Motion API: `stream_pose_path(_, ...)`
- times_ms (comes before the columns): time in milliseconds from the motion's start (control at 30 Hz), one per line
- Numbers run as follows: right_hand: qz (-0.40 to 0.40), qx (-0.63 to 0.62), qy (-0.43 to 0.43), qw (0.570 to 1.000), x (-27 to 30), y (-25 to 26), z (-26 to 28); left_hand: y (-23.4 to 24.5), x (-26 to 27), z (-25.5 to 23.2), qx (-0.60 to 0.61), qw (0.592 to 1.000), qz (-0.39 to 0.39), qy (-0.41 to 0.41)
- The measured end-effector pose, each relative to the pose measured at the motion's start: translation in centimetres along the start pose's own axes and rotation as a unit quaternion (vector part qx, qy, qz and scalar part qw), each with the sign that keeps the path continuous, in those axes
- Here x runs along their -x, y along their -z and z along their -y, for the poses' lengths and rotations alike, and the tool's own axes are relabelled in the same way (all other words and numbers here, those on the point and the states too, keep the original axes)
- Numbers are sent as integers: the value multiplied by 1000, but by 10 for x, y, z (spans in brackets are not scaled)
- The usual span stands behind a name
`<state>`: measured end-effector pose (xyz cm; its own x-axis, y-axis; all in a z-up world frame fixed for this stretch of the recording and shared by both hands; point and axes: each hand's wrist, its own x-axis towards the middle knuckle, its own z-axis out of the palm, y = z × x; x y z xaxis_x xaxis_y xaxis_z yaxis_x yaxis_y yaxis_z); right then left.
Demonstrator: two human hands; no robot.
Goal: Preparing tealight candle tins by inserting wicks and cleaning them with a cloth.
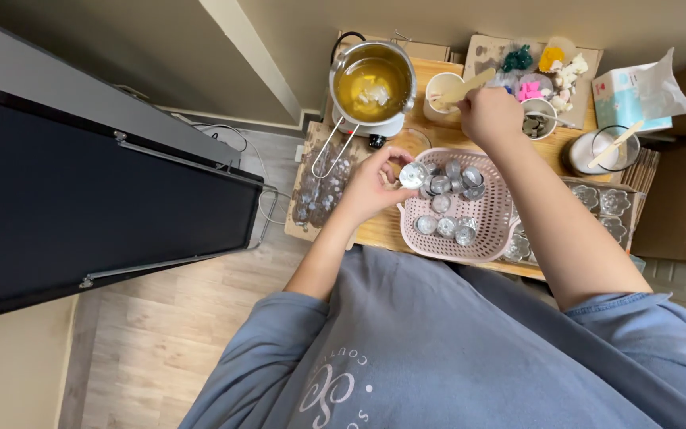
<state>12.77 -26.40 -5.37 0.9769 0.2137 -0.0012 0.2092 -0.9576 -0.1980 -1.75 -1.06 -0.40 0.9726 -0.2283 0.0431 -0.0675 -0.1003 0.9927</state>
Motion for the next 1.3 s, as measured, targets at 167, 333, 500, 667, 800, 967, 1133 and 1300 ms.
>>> stream_pose_path(167, -16, -32, 9, 999, 7, 6, 1, -18, 11, 6, -13, 1000, 19, 17)
stream_pose_path(333, -78, -107, 61, 989, 28, 27, 1, -40, 22, 9, -105, 994, 25, 13)
stream_pose_path(500, -72, -240, 66, 966, 82, 68, -20, -65, 36, 19, -103, 991, 74, 36)
stream_pose_path(667, -99, -358, -44, 927, 168, 73, -82, -92, 48, 32, -57, 995, 76, 27)
stream_pose_path(800, -191, -429, -125, 874, 190, 60, -185, -112, 44, 32, 35, 996, 72, 29)
stream_pose_path(967, -220, -285, -146, 922, 132, 68, -280, -142, 13, -4, 17, 995, 90, 40)
stream_pose_path(1133, -178, -176, -166, 954, 62, 52, -336, -190, -69, -14, -17, 992, 122, -17)
stream_pose_path(1300, -19, -120, -204, 971, 34, 49, -342, -256, -180, 10, 0, 987, 135, -88)
